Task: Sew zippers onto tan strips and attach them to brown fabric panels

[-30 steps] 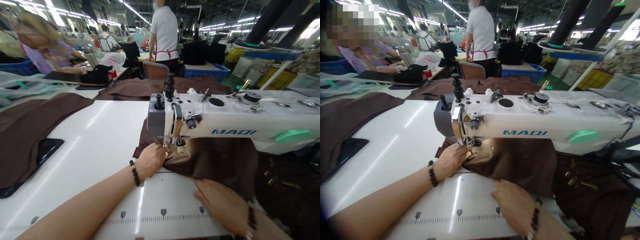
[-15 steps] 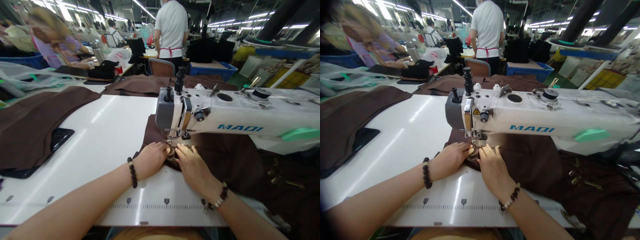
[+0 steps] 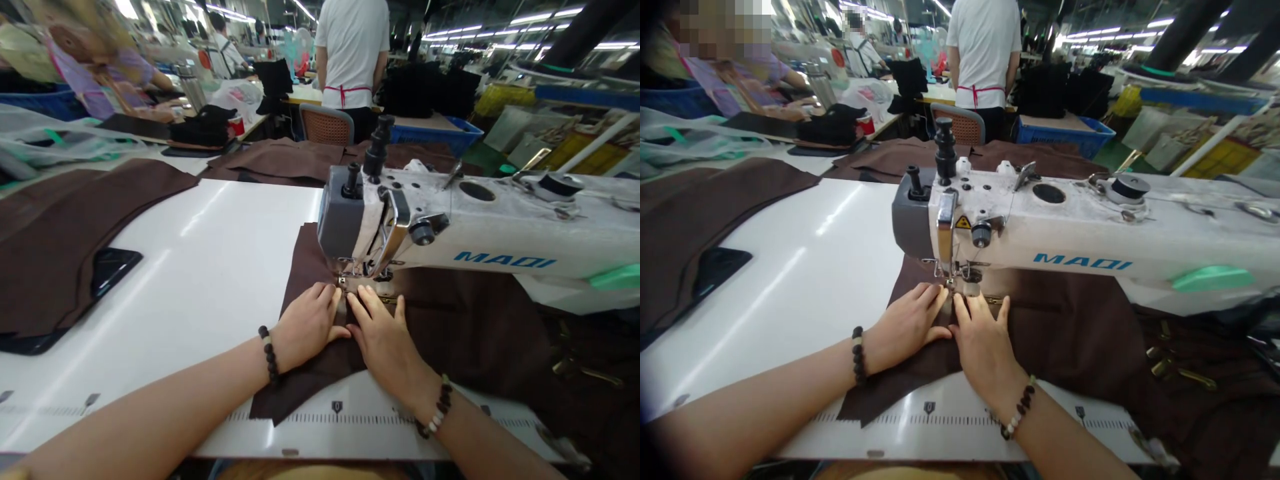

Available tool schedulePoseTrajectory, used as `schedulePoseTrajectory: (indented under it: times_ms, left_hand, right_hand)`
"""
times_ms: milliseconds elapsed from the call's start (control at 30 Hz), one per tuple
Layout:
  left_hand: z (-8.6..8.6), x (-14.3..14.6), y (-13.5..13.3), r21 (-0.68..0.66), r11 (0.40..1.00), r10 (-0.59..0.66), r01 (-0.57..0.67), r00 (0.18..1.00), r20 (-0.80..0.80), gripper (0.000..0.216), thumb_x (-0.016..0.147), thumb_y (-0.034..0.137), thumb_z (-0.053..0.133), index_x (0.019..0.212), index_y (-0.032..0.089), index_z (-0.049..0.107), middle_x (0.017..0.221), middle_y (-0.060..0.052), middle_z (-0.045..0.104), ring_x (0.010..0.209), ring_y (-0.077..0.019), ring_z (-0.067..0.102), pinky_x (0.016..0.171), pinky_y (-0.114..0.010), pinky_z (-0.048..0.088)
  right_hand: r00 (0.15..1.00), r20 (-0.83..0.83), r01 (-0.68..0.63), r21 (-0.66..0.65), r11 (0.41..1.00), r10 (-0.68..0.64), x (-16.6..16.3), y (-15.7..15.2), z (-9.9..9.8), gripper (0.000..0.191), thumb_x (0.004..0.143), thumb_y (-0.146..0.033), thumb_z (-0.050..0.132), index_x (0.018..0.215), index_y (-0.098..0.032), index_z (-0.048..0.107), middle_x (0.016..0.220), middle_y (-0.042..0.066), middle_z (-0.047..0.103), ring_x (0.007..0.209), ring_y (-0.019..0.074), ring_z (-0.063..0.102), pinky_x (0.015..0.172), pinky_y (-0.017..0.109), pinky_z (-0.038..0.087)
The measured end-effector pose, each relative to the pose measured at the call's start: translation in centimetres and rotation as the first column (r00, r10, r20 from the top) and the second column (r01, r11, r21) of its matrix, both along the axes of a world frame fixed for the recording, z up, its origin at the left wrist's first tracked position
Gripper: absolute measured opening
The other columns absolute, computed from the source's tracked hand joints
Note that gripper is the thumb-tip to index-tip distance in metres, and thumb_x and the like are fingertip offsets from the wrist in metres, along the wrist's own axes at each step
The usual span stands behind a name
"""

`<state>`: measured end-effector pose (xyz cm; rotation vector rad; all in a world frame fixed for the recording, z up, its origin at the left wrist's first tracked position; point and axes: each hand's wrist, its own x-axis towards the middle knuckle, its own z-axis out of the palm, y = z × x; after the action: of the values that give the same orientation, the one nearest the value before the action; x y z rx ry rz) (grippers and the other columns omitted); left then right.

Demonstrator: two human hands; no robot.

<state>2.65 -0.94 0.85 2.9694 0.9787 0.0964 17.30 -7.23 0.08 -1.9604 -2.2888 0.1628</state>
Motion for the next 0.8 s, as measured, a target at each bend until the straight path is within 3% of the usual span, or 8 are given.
schedulePoseTrajectory:
  times_ms: [200, 467, 633, 800]
  left_hand:
    - [-1.2, 0.0, 0.0, 0.072, 0.997, -0.003, -0.001, 0.999, 0.043, 0.074, 0.074, 0.058, 0.053, 0.117, -0.001, 0.044, 0.117, -0.021, 0.048, 0.113, -0.0316, 0.041, 0.098, -0.042, 0.033]
    - [-0.7, 0.9, 0.3, 0.042, 0.996, 0.080, -0.082, 0.995, 0.058, 0.064, 0.073, 0.058, 0.055, 0.105, 0.002, 0.052, 0.104, -0.018, 0.053, 0.101, -0.0294, 0.049, 0.088, -0.039, 0.041]
    - [-0.8, 1.2, 0.5, 0.052, 0.993, 0.098, -0.104, 0.990, 0.098, 0.065, 0.072, 0.057, 0.057, 0.107, 0.003, 0.050, 0.105, -0.018, 0.053, 0.101, -0.0291, 0.048, 0.089, -0.040, 0.041]
    - [-1.0, 0.9, 0.8, 0.030, 0.996, 0.086, -0.087, 0.995, 0.049, 0.068, 0.075, 0.055, 0.055, 0.111, -0.001, 0.049, 0.112, -0.022, 0.051, 0.111, -0.0324, 0.044, 0.094, -0.043, 0.038]
  right_hand:
    - [0.998, -0.064, -0.010, -0.038, 0.999, 0.008, 0.6, 0.1, -0.4, 0.043, 0.089, -0.021, 0.032, 0.132, -0.020, 0.034, 0.138, 0.012, 0.034, 0.128, 0.0261, 0.029, 0.096, 0.069, 0.013]
    - [0.989, -0.097, -0.118, -0.025, 0.993, 0.115, 2.3, 1.3, 0.1, 0.041, 0.090, -0.022, 0.028, 0.131, -0.020, 0.036, 0.136, 0.010, 0.037, 0.128, 0.0231, 0.029, 0.099, 0.065, 0.013]
    - [0.976, -0.082, -0.205, -0.053, 0.977, 0.201, 3.4, 2.2, 0.6, 0.042, 0.091, -0.025, 0.026, 0.131, -0.018, 0.035, 0.134, 0.011, 0.040, 0.124, 0.0218, 0.035, 0.101, 0.061, 0.015]
    - [0.986, -0.058, -0.159, -0.022, 0.987, 0.158, 2.8, 1.7, 0.3, 0.043, 0.091, -0.023, 0.027, 0.132, -0.017, 0.035, 0.135, 0.012, 0.038, 0.127, 0.0231, 0.031, 0.101, 0.060, 0.016]
